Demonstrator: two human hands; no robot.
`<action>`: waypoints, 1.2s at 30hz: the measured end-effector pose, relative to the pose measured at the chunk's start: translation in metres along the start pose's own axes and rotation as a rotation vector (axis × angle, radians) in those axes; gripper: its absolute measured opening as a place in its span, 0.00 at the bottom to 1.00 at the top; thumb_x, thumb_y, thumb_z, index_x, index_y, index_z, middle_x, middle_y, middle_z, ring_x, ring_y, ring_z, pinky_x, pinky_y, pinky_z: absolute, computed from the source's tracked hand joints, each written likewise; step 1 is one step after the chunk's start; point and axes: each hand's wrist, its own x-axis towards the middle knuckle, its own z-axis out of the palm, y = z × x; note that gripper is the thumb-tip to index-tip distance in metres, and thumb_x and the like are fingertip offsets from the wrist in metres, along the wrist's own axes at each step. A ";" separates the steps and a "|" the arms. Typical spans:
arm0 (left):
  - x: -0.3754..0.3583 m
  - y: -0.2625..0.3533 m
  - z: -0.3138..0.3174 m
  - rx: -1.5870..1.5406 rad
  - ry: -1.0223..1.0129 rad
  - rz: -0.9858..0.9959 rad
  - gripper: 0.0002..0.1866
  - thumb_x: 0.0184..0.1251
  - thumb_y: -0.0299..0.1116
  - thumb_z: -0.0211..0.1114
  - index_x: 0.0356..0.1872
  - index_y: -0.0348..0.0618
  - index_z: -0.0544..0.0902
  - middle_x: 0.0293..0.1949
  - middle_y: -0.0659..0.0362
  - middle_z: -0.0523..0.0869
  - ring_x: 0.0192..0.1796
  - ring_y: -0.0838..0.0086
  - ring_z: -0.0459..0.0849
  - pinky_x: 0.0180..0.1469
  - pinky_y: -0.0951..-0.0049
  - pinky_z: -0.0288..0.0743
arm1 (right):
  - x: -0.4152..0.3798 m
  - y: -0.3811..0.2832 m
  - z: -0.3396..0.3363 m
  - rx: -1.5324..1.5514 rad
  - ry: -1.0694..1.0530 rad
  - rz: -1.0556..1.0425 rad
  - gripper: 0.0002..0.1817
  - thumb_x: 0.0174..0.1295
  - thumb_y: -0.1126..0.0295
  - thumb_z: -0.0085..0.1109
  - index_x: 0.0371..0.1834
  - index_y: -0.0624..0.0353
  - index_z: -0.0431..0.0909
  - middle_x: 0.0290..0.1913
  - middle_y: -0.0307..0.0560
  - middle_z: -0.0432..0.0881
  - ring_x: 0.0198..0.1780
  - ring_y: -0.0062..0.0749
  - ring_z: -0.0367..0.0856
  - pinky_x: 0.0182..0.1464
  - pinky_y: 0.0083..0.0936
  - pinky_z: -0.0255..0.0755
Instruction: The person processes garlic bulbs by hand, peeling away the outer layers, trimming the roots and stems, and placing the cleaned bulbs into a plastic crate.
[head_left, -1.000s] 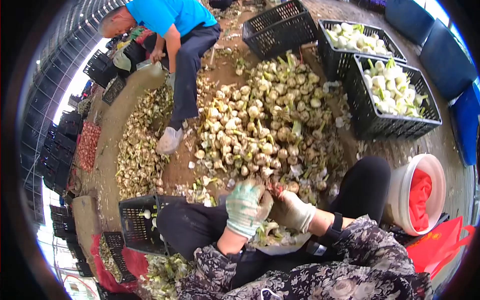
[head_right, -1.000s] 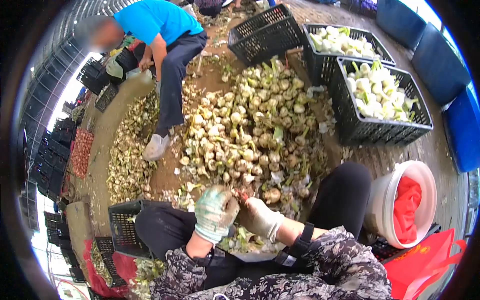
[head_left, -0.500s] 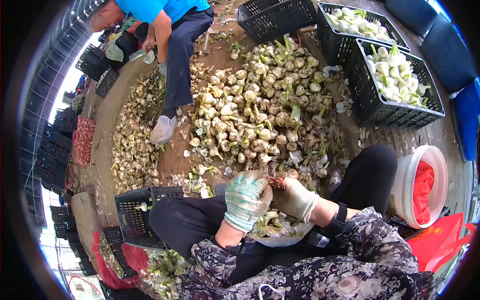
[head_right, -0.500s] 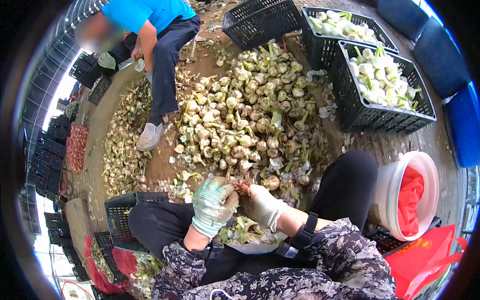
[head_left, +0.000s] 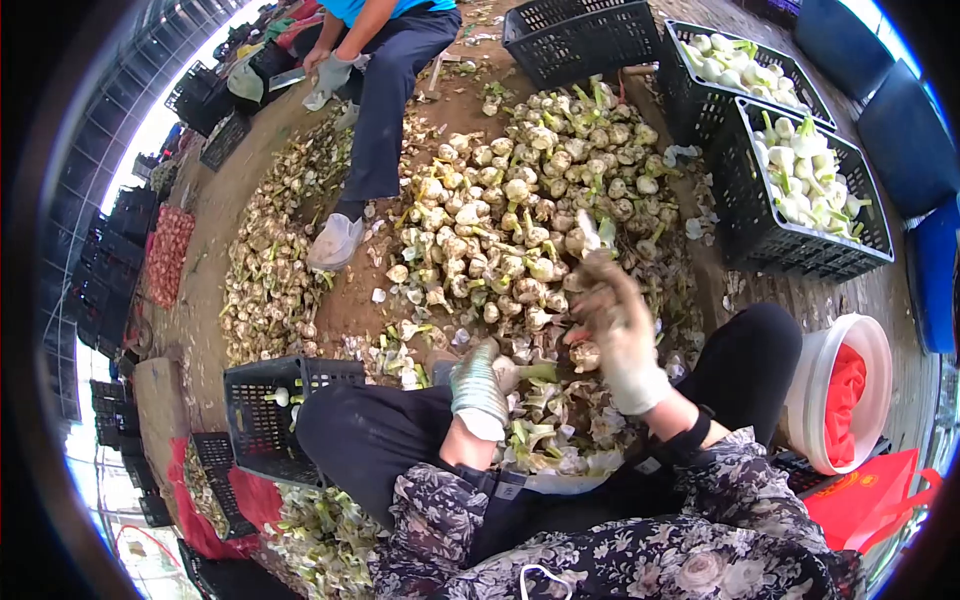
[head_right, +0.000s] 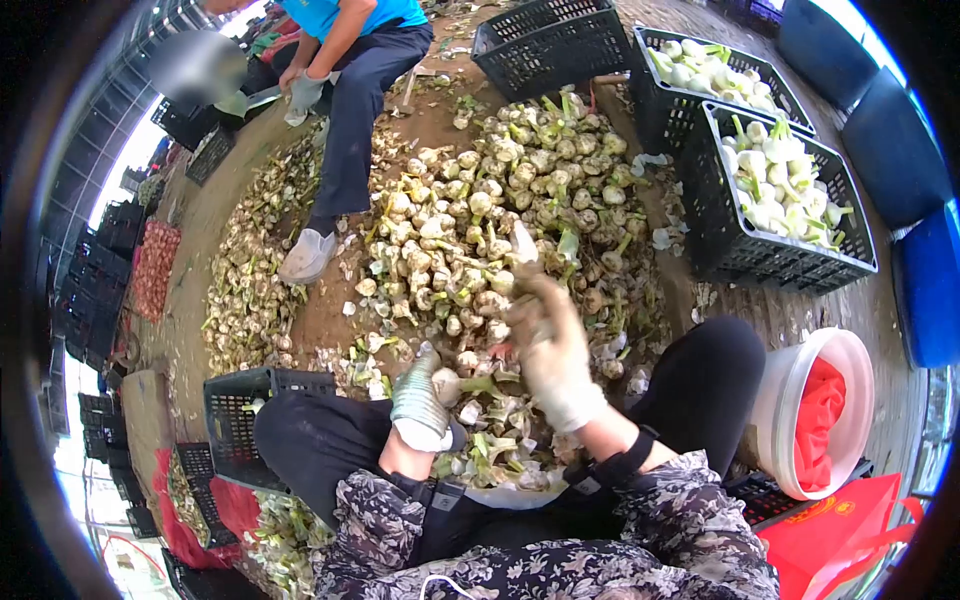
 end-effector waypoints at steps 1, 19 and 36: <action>0.001 0.001 0.001 0.004 -0.002 -0.005 0.15 0.61 0.43 0.63 0.19 0.50 0.74 0.14 0.64 0.71 0.13 0.76 0.67 0.15 0.75 0.58 | 0.012 0.010 -0.014 0.004 0.054 0.064 0.16 0.66 0.74 0.46 0.58 0.60 0.69 0.38 0.44 0.80 0.35 0.25 0.78 0.38 0.18 0.74; 0.005 0.013 -0.023 -0.228 -0.877 -0.045 0.13 0.43 0.17 0.54 0.33 0.31 0.79 0.30 0.58 0.78 0.25 0.72 0.79 0.26 0.81 0.68 | 0.002 0.025 -0.011 0.431 -0.404 0.441 0.37 0.59 0.56 0.64 0.66 0.63 0.59 0.42 0.42 0.78 0.39 0.20 0.77 0.37 0.16 0.70; -0.053 0.010 0.010 0.609 -0.910 0.363 0.23 0.45 0.28 0.77 0.45 0.36 0.79 0.35 0.64 0.82 0.38 0.83 0.77 0.43 0.81 0.74 | -0.030 0.035 -0.014 0.582 -0.611 0.880 0.38 0.57 0.74 0.60 0.70 0.56 0.53 0.49 0.36 0.71 0.47 0.20 0.71 0.54 0.19 0.68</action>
